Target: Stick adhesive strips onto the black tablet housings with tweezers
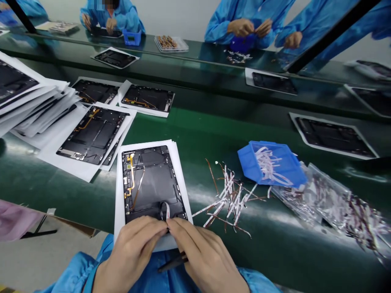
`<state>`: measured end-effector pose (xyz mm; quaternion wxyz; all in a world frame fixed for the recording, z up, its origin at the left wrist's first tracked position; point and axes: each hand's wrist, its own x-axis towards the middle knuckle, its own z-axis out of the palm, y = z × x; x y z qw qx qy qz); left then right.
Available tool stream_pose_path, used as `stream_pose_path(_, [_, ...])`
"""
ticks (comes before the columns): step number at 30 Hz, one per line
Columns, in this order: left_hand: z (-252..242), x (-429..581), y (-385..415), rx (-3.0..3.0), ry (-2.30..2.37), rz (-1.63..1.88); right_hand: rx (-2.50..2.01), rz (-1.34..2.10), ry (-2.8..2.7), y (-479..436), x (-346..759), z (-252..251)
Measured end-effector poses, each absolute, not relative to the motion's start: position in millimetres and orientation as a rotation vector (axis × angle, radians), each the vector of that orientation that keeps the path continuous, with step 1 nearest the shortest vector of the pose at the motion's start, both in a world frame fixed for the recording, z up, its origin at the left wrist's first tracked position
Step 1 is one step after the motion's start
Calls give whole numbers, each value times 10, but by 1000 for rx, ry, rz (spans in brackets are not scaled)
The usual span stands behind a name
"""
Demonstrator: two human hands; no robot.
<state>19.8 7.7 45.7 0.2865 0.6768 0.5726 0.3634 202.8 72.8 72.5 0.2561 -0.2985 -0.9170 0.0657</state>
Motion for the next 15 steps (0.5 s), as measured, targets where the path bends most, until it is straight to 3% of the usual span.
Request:
stream_pose_path(6, [488, 159, 35, 2054, 1623, 824, -849, 431, -2506, 843, 1993, 700])
stream_pose_path(11, [567, 126, -61, 1816, 1649, 870, -823, 838, -2394, 810, 1974, 633])
stream_pose_path(15, [603, 135, -59, 1730, 1575, 877, -762, 898, -2334, 666, 1962, 624])
